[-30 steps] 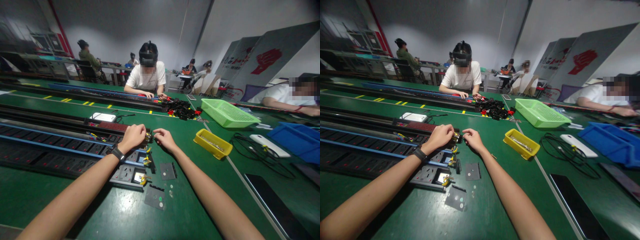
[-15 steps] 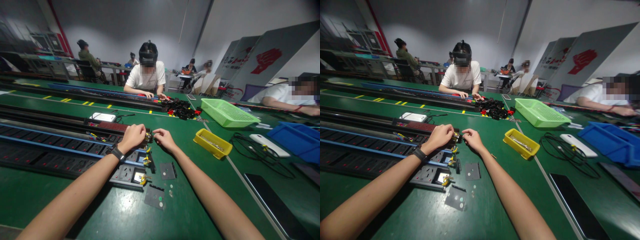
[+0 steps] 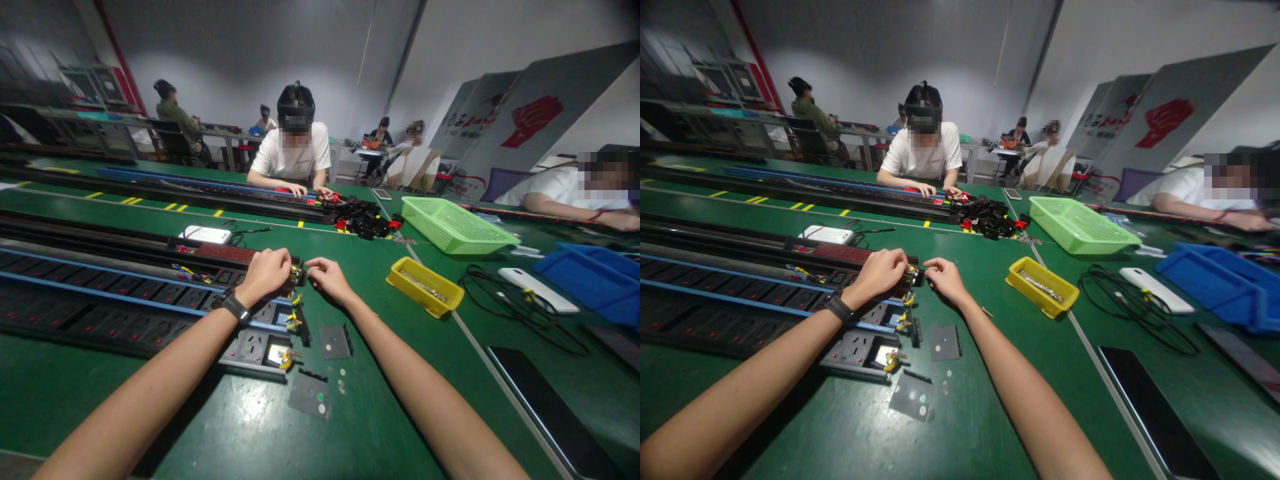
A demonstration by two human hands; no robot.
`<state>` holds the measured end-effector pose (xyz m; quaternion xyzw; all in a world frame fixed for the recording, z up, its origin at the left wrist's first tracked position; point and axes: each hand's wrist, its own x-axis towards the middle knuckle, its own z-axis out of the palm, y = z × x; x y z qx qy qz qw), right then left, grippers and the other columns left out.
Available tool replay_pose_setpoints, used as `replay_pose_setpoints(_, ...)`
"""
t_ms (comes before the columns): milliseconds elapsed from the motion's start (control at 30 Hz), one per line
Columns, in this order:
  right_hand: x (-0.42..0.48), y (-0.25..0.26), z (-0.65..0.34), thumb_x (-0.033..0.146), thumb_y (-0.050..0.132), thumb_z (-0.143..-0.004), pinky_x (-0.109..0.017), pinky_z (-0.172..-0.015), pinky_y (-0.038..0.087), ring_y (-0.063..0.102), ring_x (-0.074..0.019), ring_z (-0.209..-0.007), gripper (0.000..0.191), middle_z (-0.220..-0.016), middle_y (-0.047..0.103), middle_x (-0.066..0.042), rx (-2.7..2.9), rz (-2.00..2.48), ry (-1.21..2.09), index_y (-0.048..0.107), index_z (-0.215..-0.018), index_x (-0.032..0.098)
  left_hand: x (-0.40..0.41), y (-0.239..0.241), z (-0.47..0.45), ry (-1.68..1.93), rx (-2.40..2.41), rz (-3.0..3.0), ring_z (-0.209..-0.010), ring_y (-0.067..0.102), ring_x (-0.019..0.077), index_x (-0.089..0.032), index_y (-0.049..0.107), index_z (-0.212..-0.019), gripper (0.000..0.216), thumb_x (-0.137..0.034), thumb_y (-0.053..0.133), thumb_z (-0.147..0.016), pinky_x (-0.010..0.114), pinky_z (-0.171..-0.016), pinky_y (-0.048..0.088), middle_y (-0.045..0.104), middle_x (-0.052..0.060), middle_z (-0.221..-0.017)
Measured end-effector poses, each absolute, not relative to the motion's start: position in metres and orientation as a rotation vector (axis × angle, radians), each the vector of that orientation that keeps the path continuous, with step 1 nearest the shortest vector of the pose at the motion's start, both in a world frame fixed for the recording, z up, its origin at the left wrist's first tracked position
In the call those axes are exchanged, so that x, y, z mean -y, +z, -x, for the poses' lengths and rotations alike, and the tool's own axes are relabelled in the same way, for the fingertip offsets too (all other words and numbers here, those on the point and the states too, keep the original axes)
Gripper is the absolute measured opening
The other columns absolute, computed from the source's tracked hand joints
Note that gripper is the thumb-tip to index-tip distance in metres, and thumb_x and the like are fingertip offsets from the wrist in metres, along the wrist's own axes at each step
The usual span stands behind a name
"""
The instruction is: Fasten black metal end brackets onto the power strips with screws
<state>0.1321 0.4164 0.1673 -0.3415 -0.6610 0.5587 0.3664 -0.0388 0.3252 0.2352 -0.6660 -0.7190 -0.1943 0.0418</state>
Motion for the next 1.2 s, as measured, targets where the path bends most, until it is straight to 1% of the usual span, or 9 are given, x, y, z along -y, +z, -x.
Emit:
replay_pose_setpoints(233, -0.4169, 0.1660, -0.1322, 0.033, 0.064, -0.068, -0.021, -0.042, 0.038, 0.051, -0.0105, -0.044, 0.032, -0.055, 0.059, 0.005, 1.710, 0.881, 1.428, 0.069, -0.094, 0.014, -0.3259, 0.2347, 0.0391, -0.599, 2.191, 2.045, -0.086, 0.066, 0.0250, -0.022, 0.070, -0.087, 0.023, -0.024, 0.049, -0.095, 0.032, -0.073, 0.040, 0.073, 0.006, -0.085)
replay_pose_setpoints(400, -0.4179, 0.1647, -0.1316, 0.033, 0.064, -0.070, -0.020, -0.041, 0.038, 0.053, -0.0108, -0.044, 0.029, -0.056, 0.059, 0.004, 1.700, 0.886, 1.423, 0.070, -0.092, 0.015, -0.3253, 0.2359, 0.0386, -0.614, 2.202, 2.045, -0.086, 0.066, 0.0246, -0.022, 0.070, -0.086, 0.022, -0.023, 0.049, -0.094, 0.032, -0.074, 0.041, 0.073, 0.005, -0.085)
replay_pose_setpoints(533, -0.4189, 0.1649, -0.1320, 0.041, 0.065, -0.076, -0.019, -0.038, 0.037, 0.053, -0.0088, -0.044, 0.029, -0.067, 0.065, 0.001, 1.679, 0.877, 1.424, 0.070, -0.090, 0.016, -0.3252, 0.2359, 0.0390, -0.646, 2.200, 2.052, -0.085, 0.065, 0.0241, -0.022, 0.069, -0.085, 0.023, -0.022, 0.048, -0.094, 0.032, -0.076, 0.041, 0.073, 0.005, -0.085)
replay_pose_setpoints(667, -0.4196, 0.1639, -0.1327, 0.051, 0.063, -0.082, -0.018, -0.037, 0.037, 0.052, -0.0076, -0.044, 0.036, -0.072, 0.066, 0.000, 1.683, 0.859, 1.435, 0.069, -0.091, 0.017, -0.3259, 0.2352, 0.0405, -0.671, 2.197, 2.044, -0.085, 0.065, 0.0238, -0.022, 0.070, -0.085, 0.023, -0.022, 0.048, -0.094, 0.031, -0.076, 0.042, 0.072, 0.005, -0.086)
replay_pose_setpoints(767, -0.4197, 0.1623, -0.1328, 0.057, 0.062, -0.083, -0.018, -0.037, 0.037, 0.051, -0.0074, -0.044, 0.041, -0.070, 0.064, 0.000, 1.691, 0.855, 1.444, 0.068, -0.089, 0.016, -0.3257, 0.2363, 0.0405, -0.717, 2.191, 2.022, -0.085, 0.064, 0.0234, -0.022, 0.069, -0.085, 0.023, -0.022, 0.048, -0.094, 0.031, -0.076, 0.043, 0.072, 0.006, -0.086)
replay_pose_setpoints(967, -0.4201, 0.1614, -0.1330, 0.060, 0.060, -0.085, -0.018, -0.038, 0.035, 0.048, -0.0079, -0.041, 0.042, -0.057, 0.054, 0.004, 1.743, 0.887, 1.389, 0.062, -0.076, 0.019, -0.3240, 0.2409, 0.0384, -0.788, 2.229, 1.945, -0.084, 0.064, 0.0234, -0.021, 0.067, -0.083, 0.025, -0.022, 0.045, -0.097, 0.031, -0.072, 0.042, 0.071, 0.006, -0.085)
replay_pose_setpoints(1200, -0.4190, 0.1636, -0.1331, 0.063, 0.059, -0.085, -0.019, -0.039, 0.032, 0.044, -0.0076, -0.039, 0.047, -0.054, 0.052, 0.004, 1.744, 0.896, 1.389, 0.058, -0.069, 0.019, -0.3240, 0.2417, 0.0377, -0.816, 2.290, 1.898, -0.086, 0.065, 0.0230, -0.021, 0.066, -0.089, 0.024, -0.022, 0.043, -0.099, 0.031, -0.072, 0.042, 0.072, 0.006, -0.088)
